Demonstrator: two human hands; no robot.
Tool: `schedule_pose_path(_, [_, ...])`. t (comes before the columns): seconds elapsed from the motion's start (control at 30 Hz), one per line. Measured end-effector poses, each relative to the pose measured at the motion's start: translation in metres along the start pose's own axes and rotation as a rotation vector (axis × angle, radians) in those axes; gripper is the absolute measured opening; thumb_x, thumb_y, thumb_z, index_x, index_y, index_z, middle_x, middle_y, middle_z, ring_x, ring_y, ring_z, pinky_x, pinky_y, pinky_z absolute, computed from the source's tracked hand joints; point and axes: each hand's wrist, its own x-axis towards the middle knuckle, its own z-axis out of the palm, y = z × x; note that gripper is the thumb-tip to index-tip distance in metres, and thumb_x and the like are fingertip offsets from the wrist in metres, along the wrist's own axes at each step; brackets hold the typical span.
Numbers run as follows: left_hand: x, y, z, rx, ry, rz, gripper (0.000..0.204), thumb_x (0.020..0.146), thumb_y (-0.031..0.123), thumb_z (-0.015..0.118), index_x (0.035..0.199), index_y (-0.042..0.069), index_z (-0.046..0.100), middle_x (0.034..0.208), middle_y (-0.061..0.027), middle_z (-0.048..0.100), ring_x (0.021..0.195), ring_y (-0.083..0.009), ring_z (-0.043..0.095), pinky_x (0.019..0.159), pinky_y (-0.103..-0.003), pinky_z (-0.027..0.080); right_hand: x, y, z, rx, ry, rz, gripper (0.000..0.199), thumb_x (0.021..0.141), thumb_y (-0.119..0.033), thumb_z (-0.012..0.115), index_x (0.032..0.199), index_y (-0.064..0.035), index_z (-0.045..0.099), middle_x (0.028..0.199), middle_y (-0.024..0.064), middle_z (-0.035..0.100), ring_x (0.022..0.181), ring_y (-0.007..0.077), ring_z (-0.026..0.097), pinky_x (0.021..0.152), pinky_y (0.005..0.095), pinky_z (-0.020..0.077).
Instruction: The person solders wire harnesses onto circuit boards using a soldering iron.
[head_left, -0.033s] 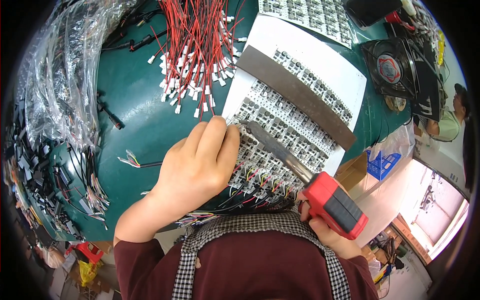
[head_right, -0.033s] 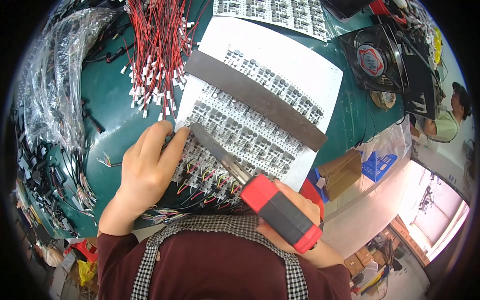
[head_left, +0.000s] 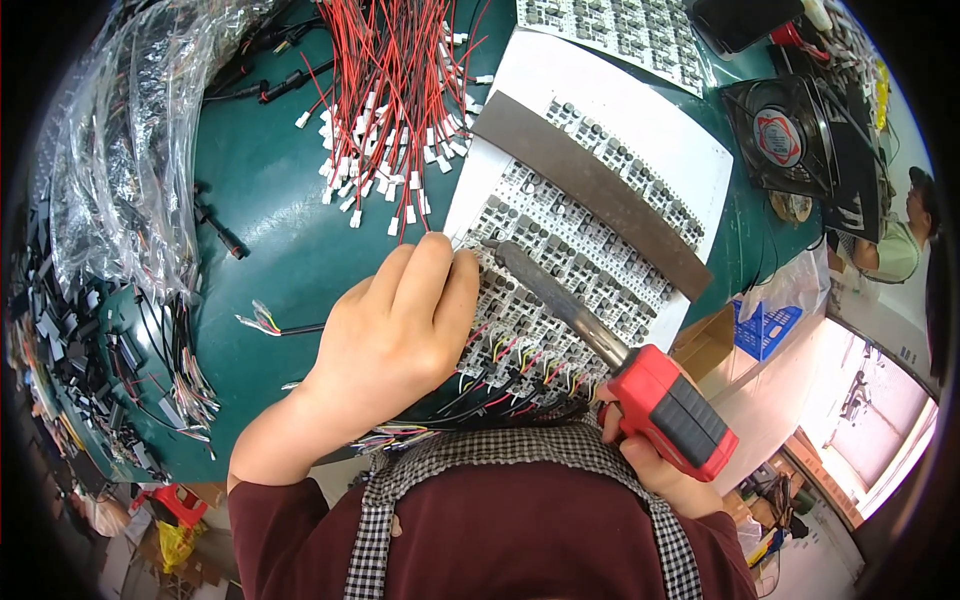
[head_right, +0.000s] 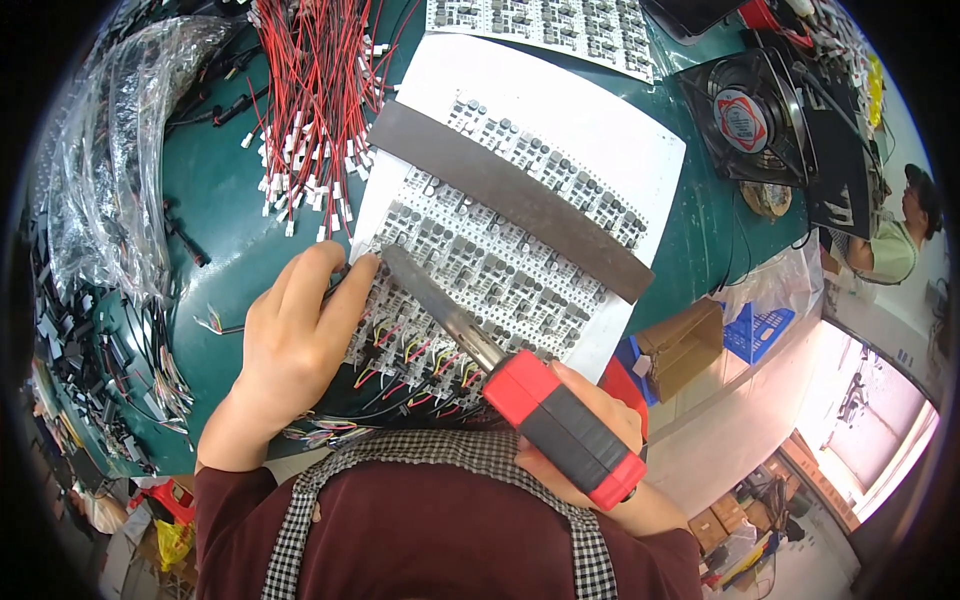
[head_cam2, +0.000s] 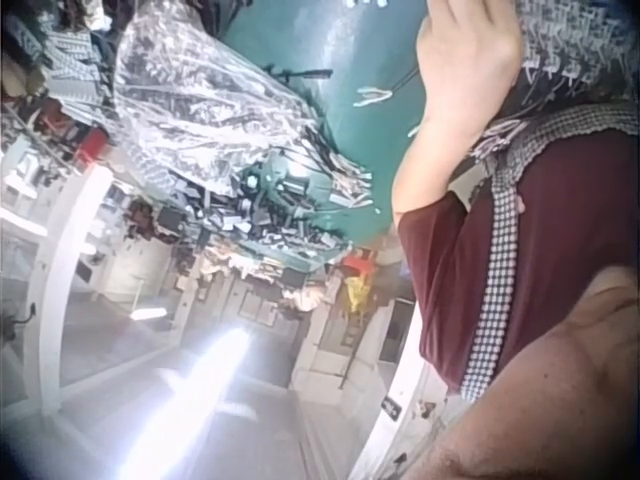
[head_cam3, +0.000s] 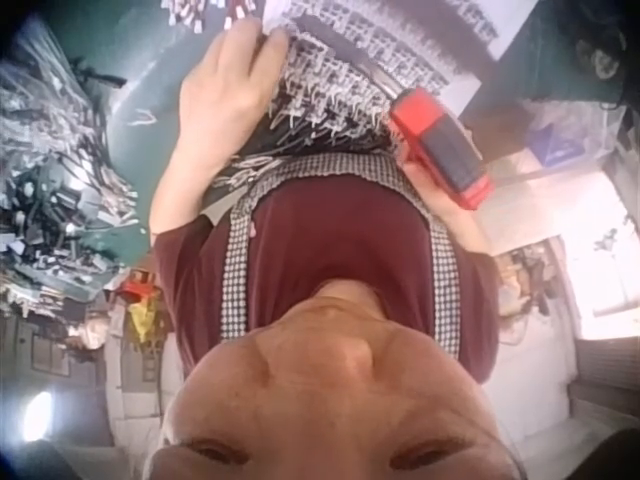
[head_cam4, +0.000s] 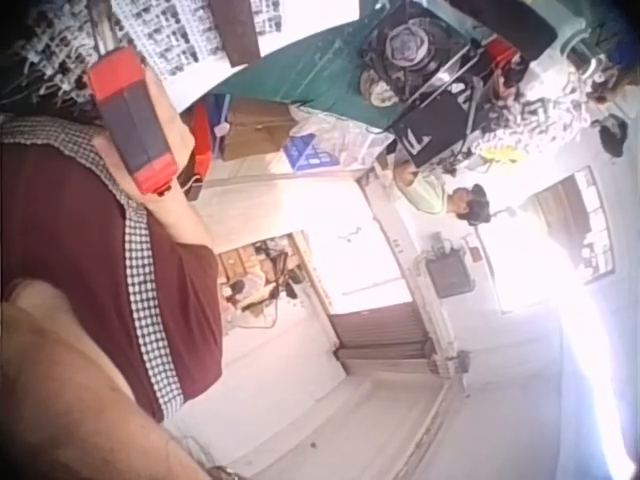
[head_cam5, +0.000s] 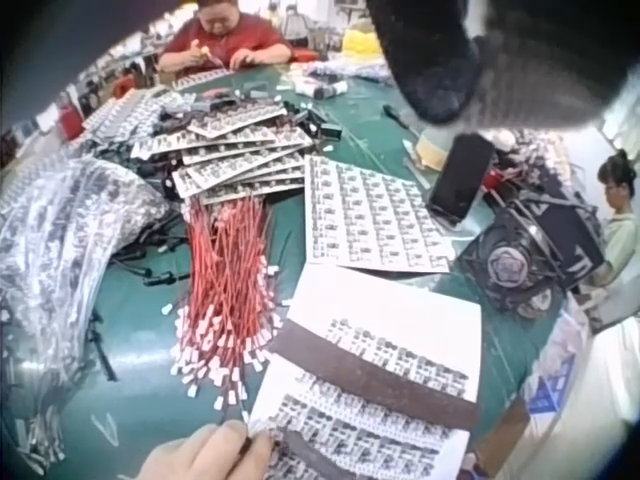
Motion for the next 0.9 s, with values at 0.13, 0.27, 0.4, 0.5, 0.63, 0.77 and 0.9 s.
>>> schedule_pose_path(0.13, [0.001,0.002,-0.001,0.005,-0.011,-0.002,0.028,0.065,0.002,0.061,0.092,-0.005,0.060,0.087,-0.0095,0.051,0.069,-0.0153,0.055,0.048,-0.023,0.046,0.003,-0.002,-0.002,0.140,0.025,-0.010,0.070,0.069,-0.017,0.081,0.126,0.0075,0.049,0.088,0.0072,0.068,0.072,0.0189,0.068,0.065,0.0262,0.0523])
schedule_pose_path(0.27, [0.000,0.001,0.001,0.022,0.002,0.008,0.028,0.065,0.002,0.061,0.092,-0.006,0.060,0.087,-0.0092,0.051,0.068,-0.0151,0.055,0.048,-0.023,0.046,0.005,-0.003,-0.002,0.131,0.012,-0.007,0.069,0.069,-0.017,0.081,0.125,0.0083,0.049,0.084,0.0059,0.068,0.070,0.0178,0.068,0.064,0.0259,0.0520])
schedule_pose_path(0.4, [0.000,0.000,0.001,-0.031,0.032,-0.004,0.030,0.066,0.002,0.061,0.095,-0.006,0.061,0.086,-0.0086,0.050,0.068,-0.0153,0.054,0.049,-0.023,0.046,0.002,0.004,-0.005,0.130,-0.081,0.003,0.069,0.068,-0.016,0.081,0.125,0.0074,0.049,0.086,0.0071,0.068,0.071,0.0181,0.068,0.065,0.0264,0.0523])
schedule_pose_path(0.5, [-0.003,0.001,-0.001,-0.108,0.005,-0.042,0.031,0.067,0.002,0.062,0.097,-0.006,0.062,0.084,-0.0080,0.050,0.068,-0.0156,0.054,0.049,-0.023,0.046,-0.008,0.009,-0.003,0.049,-0.012,0.033,0.069,0.068,-0.016,0.081,0.125,0.0063,0.050,0.088,0.0077,0.068,0.071,0.0182,0.068,0.064,0.0263,0.0521])
schedule_pose_path(0.63, [-0.003,0.008,0.002,-0.059,0.012,-0.034,0.031,0.068,0.002,0.062,0.098,-0.006,0.062,0.082,-0.0075,0.049,0.067,-0.0156,0.054,0.049,-0.023,0.046,-0.002,0.009,-0.003,0.079,0.001,0.000,0.070,0.066,-0.016,0.082,0.125,0.0057,0.050,0.089,0.0086,0.068,0.071,0.0194,0.068,0.065,0.0263,0.0520])
schedule_pose_path(0.77, [-0.002,0.009,0.003,-0.011,0.031,-0.029,0.028,0.069,0.002,0.062,0.096,-0.006,0.062,0.082,-0.0073,0.050,0.066,-0.0152,0.053,0.049,-0.022,0.046,0.003,0.003,-0.006,0.135,-0.017,-0.006,0.071,0.065,-0.017,0.082,0.124,0.0049,0.051,0.094,0.0107,0.068,0.073,0.0215,0.068,0.066,0.0276,0.0524])
schedule_pose_path(0.9, [0.000,0.008,0.000,0.000,0.009,-0.012,0.026,0.069,0.002,0.062,0.094,-0.006,0.062,0.083,-0.0076,0.051,0.069,-0.0152,0.054,0.049,-0.022,0.046,0.008,-0.005,-0.010,0.068,-0.043,0.041,0.071,0.065,-0.018,0.083,0.125,0.0042,0.051,0.099,0.0126,0.068,0.077,0.0227,0.069,0.069,0.0295,0.0534])
